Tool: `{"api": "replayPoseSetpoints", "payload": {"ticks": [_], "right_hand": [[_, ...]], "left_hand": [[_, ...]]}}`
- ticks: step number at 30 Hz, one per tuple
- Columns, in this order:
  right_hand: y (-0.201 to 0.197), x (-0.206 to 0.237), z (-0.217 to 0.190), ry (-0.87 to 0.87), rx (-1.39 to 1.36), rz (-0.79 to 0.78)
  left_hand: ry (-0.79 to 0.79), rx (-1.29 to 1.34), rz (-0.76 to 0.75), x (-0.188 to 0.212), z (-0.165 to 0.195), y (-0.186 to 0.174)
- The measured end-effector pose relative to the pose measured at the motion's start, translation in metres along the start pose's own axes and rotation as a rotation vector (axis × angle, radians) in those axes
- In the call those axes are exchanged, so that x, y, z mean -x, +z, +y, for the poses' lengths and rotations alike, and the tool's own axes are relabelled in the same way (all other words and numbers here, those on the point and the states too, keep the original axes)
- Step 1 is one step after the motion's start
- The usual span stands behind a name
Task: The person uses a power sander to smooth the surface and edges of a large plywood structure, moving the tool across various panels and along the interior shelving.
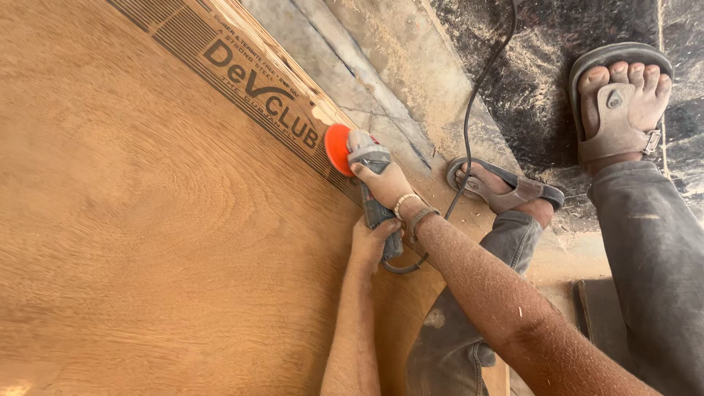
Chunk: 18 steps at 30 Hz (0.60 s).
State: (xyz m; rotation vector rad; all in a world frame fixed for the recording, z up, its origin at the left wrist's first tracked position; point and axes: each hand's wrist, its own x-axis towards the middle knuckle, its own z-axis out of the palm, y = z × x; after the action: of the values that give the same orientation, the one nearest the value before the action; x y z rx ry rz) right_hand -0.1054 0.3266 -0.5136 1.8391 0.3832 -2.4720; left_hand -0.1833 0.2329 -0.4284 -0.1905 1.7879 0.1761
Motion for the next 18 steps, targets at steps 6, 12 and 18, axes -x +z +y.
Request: {"api": "replayPoseSetpoints", "payload": {"ticks": [6, 12, 18], "right_hand": [[0.003, -0.015, -0.026, 0.026, -0.019, -0.032], [0.009, -0.03, -0.075, 0.033, 0.137, -0.036], [0.012, -0.026, -0.047, -0.02, 0.034, -0.041]], "left_hand": [[0.07, 0.074, -0.042, -0.018, 0.01, -0.007], [0.118, 0.118, -0.036, -0.033, 0.054, -0.016], [0.146, 0.066, -0.028, -0.022, 0.043, -0.014]]}}
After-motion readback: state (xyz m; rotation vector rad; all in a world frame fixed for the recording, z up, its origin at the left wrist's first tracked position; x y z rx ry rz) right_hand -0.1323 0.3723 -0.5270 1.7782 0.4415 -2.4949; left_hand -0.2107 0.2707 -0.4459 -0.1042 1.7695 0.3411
